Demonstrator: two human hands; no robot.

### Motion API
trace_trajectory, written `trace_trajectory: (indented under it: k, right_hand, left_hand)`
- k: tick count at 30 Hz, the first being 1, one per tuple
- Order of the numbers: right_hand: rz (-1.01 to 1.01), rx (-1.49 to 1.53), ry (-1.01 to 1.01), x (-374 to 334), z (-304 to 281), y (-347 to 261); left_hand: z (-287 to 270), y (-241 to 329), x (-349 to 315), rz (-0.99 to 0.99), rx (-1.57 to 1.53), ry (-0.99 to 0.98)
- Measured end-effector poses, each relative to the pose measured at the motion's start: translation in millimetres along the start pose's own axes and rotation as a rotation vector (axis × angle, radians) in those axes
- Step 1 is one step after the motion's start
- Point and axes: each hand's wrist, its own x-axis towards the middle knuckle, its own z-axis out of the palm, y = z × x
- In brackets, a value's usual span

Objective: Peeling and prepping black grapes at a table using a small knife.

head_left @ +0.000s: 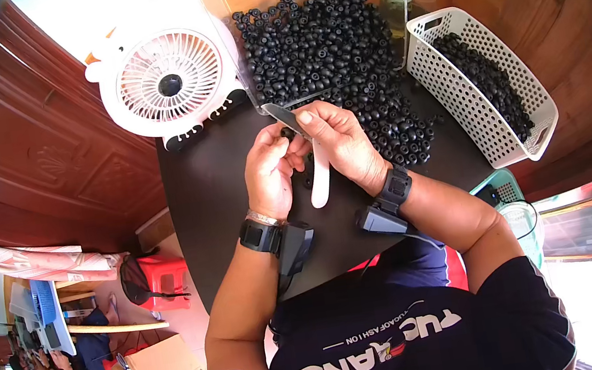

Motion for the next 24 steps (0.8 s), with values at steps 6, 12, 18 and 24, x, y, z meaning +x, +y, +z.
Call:
trace_trajectory:
  k: [6,12,18,24]
  right_hand:
    - [-0.047,-0.013,-0.029,-1,5,1]
    - [-0.127,-0.162,-0.067,-4,4,-1]
    - [-0.219,-0.241,-0.019,-4,8,-4]
    - [-0.253,-0.267,-0.039,-3,10,-3]
  left_hand:
    - [2,2,-2,0.04,0.105,0.042]
    - [10,0,-4,0.041,0.073,0.094]
    - [13,3,-4,0.044,0.267,0.093]
    - [14,1,-3,0.149,0.375,0.129]
